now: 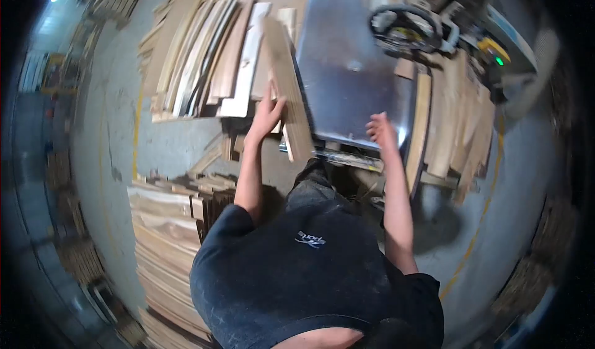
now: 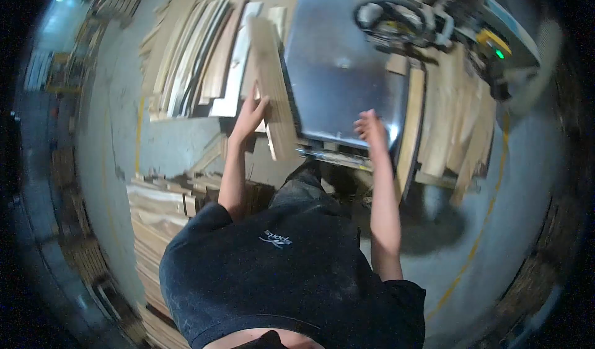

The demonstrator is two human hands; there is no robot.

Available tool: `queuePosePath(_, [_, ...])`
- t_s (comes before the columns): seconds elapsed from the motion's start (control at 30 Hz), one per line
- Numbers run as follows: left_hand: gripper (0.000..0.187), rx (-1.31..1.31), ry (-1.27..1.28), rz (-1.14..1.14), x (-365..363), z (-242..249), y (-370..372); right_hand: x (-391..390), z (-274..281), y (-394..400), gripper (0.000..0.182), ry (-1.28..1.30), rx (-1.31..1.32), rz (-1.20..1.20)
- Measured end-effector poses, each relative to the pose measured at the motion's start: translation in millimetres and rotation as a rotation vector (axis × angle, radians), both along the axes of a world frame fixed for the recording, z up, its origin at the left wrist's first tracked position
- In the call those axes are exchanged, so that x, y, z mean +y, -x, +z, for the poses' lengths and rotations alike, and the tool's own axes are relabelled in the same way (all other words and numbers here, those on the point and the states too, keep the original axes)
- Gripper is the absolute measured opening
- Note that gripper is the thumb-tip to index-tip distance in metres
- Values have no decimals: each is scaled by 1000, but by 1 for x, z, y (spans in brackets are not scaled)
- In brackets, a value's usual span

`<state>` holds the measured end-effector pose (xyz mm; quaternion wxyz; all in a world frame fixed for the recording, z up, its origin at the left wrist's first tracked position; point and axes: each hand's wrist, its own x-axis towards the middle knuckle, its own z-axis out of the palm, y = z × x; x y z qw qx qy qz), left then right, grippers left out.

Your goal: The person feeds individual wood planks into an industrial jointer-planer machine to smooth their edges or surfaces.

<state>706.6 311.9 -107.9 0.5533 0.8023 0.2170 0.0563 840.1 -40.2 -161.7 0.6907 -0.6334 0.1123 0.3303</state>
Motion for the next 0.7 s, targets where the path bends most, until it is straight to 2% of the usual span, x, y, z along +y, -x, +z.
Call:
queuePosePath(0.07, [83, -77, 252, -46, -46, 21, 16, -11, 14, 56, 63, -77, 121, 138])
queuePosePath(0.1, [84, -98, 302, -31, -66, 10, 21, -16, 16, 87, 65, -124, 141, 189])
queuePosePath(0.13, [85, -75, 276, -52, -82, -5, 26, -21, 15, 114, 67, -172, 162, 240])
queuePosePath(0.2, [89, -28, 222, -95, -113, -36, 37, -37, 13, 154, 62, -306, 405, 302])
queuePosePath(0.23, [91, 12, 151, -120, -131, -27, 39, -47, 11, 172, 59, -402, 428, 312])
queuePosePath(0.27, [89, 2, 31, -157, -143, -36, 37, -59, 9, 188, 56, -485, 447, 318])
queuePosePath(0.33, [89, -21, -217, -213, -167, -55, 35, -72, -6, 216, 50, -423, 409, 215])
queuePosePath(0.4, [84, 256, -867, -341, -207, -7, 28, -90, -7, 232, 44, -375, 406, 154])
queuePosePath(0.43, [86, 69, -807, -353, -211, -23, 22, -93, -12, 239, 41, -429, 412, 79])
queuePosePath(0.47, [90, 78, -868, -395, -217, -39, 12, -95, -17, 241, 41, -433, 405, 81])
queuePosePath(0.5, [93, 11, -768, -412, -222, -58, 0, -97, -29, 242, 41, -496, 417, -1])
queuePosePath(0.57, [96, -43, -608, -469, -236, -58, -25, -90, -37, 237, 39, -544, 441, -229])
queuePosePath(0.6, [97, -50, -595, -489, -242, -60, -40, -85, -30, 231, 39, -540, 440, -227])
queuePosePath(0.67, [99, -14, -637, -446, -252, -65, -74, -79, -5, 211, 54, -475, 428, -438])
queuePosePath(0.7, [98, -31, -598, -437, -255, -65, -90, -77, -23, 196, 62, -339, 423, -336])
